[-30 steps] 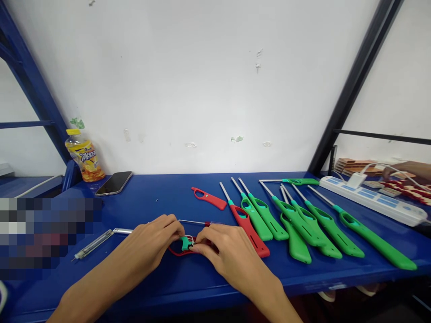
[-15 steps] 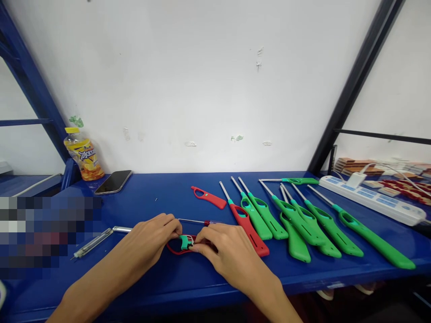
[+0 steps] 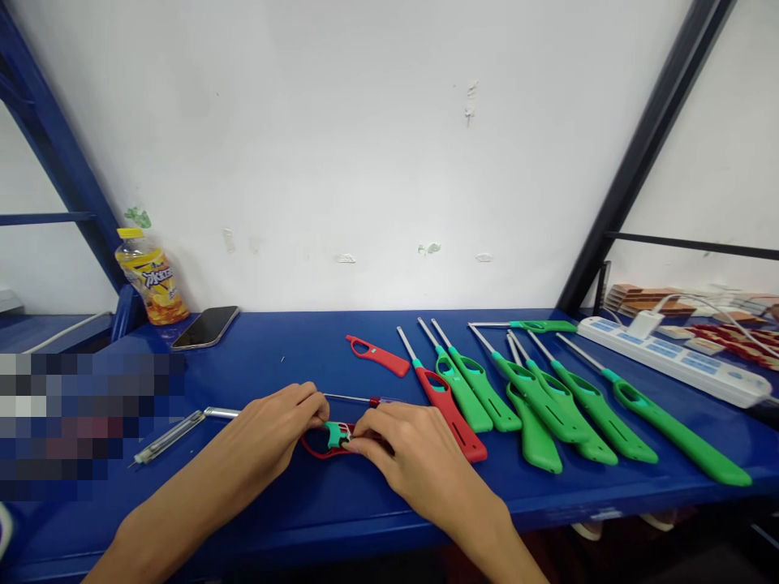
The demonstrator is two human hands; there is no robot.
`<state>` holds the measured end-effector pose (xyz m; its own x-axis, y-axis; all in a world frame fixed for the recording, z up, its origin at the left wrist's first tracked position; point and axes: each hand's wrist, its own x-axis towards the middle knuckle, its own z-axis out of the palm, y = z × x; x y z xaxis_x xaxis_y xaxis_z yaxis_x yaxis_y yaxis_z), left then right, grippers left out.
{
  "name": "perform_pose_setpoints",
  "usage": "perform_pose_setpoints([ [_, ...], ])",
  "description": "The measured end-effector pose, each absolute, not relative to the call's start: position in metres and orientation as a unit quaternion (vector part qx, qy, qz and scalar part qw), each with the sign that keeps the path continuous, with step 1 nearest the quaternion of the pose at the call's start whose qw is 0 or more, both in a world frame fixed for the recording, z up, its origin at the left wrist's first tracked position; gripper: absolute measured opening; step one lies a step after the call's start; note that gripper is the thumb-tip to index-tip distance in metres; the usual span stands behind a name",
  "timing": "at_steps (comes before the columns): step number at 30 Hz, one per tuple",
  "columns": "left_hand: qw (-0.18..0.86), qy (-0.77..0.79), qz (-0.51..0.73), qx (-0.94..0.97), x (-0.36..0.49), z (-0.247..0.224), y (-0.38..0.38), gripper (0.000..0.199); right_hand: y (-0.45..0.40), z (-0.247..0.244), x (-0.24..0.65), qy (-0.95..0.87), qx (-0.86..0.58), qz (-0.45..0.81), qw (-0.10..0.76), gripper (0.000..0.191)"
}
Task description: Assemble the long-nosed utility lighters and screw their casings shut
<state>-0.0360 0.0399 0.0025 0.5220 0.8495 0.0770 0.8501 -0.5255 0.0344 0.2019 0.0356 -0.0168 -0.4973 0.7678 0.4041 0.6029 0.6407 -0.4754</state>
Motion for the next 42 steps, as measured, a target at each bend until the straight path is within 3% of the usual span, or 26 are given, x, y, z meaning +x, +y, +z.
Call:
perform_pose_setpoints([
  [34, 0.019, -0.488, -0.04, -0.872, -0.034, 0.008, 0.037, 0.039, 0.035, -0.018, 0.2, -0.868, -0.392, 0.092, 0.29, 0.014],
  [42, -0.062, -0.466, -0.109, -0.876, -0.027, 0.011, 0.023, 0.018, 0.034, -0.017, 0.201, -0.865, -0.394, 0.104, 0.293, 0.015],
])
